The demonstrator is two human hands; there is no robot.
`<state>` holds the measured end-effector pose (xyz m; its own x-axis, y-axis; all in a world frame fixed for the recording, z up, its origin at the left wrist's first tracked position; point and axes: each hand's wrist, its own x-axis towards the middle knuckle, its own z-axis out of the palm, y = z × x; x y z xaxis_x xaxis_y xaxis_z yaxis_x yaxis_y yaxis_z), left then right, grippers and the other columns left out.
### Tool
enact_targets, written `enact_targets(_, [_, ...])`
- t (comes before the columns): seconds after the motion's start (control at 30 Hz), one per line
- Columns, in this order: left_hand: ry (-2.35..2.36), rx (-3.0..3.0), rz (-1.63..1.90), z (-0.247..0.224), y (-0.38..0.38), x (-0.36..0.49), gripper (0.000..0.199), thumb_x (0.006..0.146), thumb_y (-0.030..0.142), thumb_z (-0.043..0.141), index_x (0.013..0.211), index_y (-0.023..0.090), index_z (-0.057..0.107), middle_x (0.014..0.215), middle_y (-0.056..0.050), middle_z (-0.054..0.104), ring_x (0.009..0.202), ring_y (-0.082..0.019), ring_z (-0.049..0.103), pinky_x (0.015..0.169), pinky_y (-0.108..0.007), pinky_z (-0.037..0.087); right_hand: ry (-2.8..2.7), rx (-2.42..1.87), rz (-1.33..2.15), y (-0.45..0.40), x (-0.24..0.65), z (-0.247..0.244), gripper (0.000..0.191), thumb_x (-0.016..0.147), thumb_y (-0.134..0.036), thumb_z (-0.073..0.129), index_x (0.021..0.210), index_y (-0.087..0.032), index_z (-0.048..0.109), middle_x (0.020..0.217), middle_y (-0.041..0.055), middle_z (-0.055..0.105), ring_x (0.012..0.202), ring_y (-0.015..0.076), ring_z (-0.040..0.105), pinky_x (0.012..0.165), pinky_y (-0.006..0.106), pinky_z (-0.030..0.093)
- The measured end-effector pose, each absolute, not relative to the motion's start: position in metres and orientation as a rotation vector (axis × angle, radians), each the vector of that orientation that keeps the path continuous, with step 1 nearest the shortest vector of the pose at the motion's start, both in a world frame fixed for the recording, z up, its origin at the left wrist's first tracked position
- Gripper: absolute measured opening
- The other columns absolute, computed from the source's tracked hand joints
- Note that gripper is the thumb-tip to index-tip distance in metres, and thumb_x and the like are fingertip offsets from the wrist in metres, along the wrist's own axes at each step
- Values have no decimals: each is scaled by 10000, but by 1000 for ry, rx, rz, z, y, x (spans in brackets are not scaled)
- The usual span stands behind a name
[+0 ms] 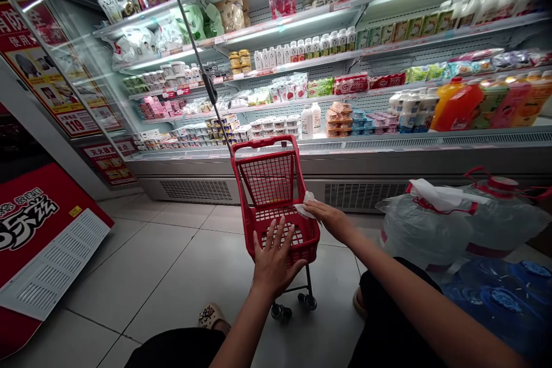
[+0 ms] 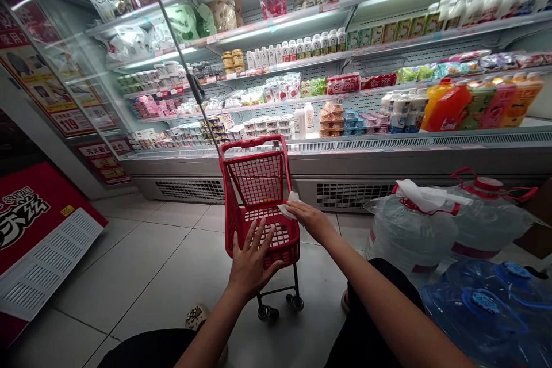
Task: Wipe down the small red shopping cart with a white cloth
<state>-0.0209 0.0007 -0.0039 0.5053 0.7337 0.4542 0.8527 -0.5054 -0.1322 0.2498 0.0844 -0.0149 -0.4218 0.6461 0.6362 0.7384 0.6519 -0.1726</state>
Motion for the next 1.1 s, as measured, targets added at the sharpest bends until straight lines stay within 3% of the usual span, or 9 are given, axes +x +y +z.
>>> enact_targets(0.37, [-1390, -2385, -532, -8, -5, -9, 930, 919, 635, 635, 1670, 348, 168, 1733, -71, 214, 1607, -408, 78, 1173, -801, 194, -2184, -1026, -183, -7, 245, -50, 742, 970, 2, 389, 1627, -338, 332, 1579, -3, 515, 1468, 192, 466, 1204, 445, 461])
enact_targets(0.5, [-1251, -2468, -511, -3, 2, -22, 934, 945, 615, 613, 1675, 349, 95, 1745, -50, 188, 1608, -344, 149, 1216, -649, 292, -2196, -1035, -216, 12, 257, -42, 764, 944, 15, 393, 1609, -360, 368, 1568, -17, 526, 1426, 187, 519, 1199, 447, 467])
enact_targets(0.67, [-1190, -2487, -471, 5, 23, -47, 893, 972, 566, 604, 1678, 337, 110, 1743, -50, 209, 1585, -277, 261, 1272, -491, 260, -2066, -1174, -206, 39, 260, -44, 759, 928, 15, 365, 1594, -348, 407, 1555, 0, 547, 1436, 190, 510, 1156, 446, 509])
enact_targets(0.9, [-1222, -2517, -534, -4, 29, -32, 984, 943, 629, 603, 1687, 275, 65, 1743, -88, 198, 1577, -288, 285, 1276, -485, 244, -1996, -1228, -253, 22, 201, -61, 768, 923, 6, 390, 1634, -280, 339, 1575, 45, 518, 1488, 224, 441, 1224, 499, 418])
enact_targets(1.1, [-1268, -2542, -633, -6, 25, -23, 1020, 942, 586, 610, 1686, 235, 7, 1738, -128, 195, 1583, -297, 269, 1264, -500, 264, -2083, -1125, -280, 11, 155, -63, 757, 928, 9, 421, 1633, -257, 342, 1579, 49, 508, 1479, 227, 452, 1214, 471, 435])
